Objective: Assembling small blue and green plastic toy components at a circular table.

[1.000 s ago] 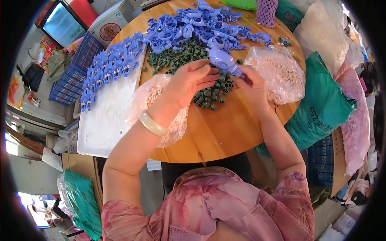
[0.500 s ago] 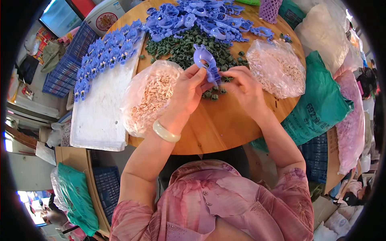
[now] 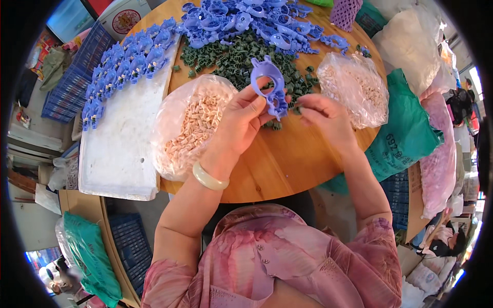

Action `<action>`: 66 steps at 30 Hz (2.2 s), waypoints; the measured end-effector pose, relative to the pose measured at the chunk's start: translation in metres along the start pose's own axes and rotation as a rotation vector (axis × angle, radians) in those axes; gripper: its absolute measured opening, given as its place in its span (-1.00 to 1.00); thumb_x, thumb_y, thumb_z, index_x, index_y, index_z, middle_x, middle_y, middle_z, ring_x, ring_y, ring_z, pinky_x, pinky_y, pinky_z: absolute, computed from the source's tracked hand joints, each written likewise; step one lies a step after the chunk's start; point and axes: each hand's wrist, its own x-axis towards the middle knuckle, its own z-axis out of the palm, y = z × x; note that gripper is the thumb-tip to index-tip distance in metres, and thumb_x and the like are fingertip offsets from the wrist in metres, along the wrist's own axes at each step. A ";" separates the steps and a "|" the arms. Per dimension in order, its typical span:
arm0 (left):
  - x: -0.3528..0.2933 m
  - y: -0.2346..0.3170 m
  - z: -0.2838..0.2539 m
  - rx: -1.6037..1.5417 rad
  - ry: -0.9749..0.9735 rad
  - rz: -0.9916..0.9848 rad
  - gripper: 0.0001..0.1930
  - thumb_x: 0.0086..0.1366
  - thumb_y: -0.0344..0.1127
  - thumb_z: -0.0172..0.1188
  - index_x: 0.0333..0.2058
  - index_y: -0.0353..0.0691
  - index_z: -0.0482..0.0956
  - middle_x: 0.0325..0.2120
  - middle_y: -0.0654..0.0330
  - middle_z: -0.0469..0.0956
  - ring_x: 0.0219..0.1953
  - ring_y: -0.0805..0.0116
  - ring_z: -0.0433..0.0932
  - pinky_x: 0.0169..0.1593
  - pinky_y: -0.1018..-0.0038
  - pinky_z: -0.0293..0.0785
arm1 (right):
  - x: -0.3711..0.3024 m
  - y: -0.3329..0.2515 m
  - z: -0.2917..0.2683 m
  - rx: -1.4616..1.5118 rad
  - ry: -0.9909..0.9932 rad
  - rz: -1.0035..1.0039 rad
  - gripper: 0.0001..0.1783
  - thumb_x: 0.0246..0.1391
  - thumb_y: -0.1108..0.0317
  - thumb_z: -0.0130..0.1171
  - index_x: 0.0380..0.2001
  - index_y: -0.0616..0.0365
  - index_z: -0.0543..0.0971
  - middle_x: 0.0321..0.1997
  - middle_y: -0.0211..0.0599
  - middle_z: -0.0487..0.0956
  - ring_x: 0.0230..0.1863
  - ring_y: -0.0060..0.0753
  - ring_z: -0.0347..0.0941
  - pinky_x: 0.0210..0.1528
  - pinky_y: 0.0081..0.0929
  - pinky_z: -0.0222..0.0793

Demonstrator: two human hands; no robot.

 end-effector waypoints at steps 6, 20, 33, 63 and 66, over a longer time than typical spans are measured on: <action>-0.003 -0.006 0.001 -0.076 -0.031 -0.040 -0.56 0.26 -0.49 0.01 0.13 -0.22 0.26 -0.03 0.14 0.43 -0.06 0.34 0.48 -0.01 0.38 0.47 | -0.006 -0.035 0.025 -0.177 -0.001 -0.255 -0.79 0.05 0.51 0.12 -0.19 0.21 0.52 -0.30 -0.41 0.53 -0.33 -0.66 0.44 -0.32 -0.64 0.39; -0.006 -0.006 0.005 -0.134 -0.056 -0.020 -0.55 0.27 -0.48 0.00 0.15 -0.25 0.24 -0.04 0.18 0.45 -0.07 0.42 0.47 -0.04 0.43 0.48 | -0.006 -0.027 0.039 -0.482 0.137 -0.525 -0.73 -0.13 0.59 0.25 -0.26 0.20 0.56 -0.36 -0.32 0.42 -0.42 -0.49 0.41 -0.44 -0.62 0.36; -0.008 -0.008 0.006 -0.059 -0.058 -0.022 -0.49 0.27 -0.34 0.04 0.18 -0.23 0.19 0.00 0.13 0.42 -0.04 0.35 0.47 -0.01 0.44 0.45 | -0.008 -0.024 0.036 -0.477 0.144 -0.551 -0.76 -0.12 0.59 0.25 -0.29 0.16 0.59 -0.34 -0.32 0.42 -0.35 -0.46 0.42 -0.40 -0.59 0.37; -0.008 -0.012 0.008 0.016 -0.077 0.044 -0.47 0.24 -0.44 0.06 0.18 -0.23 0.18 0.04 0.02 0.37 0.04 0.26 0.42 0.01 0.44 0.45 | -0.016 -0.014 0.048 -0.577 0.352 -0.770 -0.80 -0.28 0.63 0.29 -0.47 0.26 0.57 -0.32 -0.24 0.52 -0.29 -0.27 0.47 -0.28 -0.47 0.40; -0.008 -0.010 0.010 -0.005 -0.063 0.022 -0.49 0.23 -0.47 0.06 0.17 -0.21 0.22 0.01 0.12 0.40 0.00 0.35 0.44 -0.01 0.46 0.45 | -0.015 -0.014 0.048 -0.612 0.349 -0.790 -0.81 -0.28 0.63 0.29 -0.46 0.27 0.57 -0.32 -0.24 0.52 -0.30 -0.28 0.46 -0.28 -0.47 0.40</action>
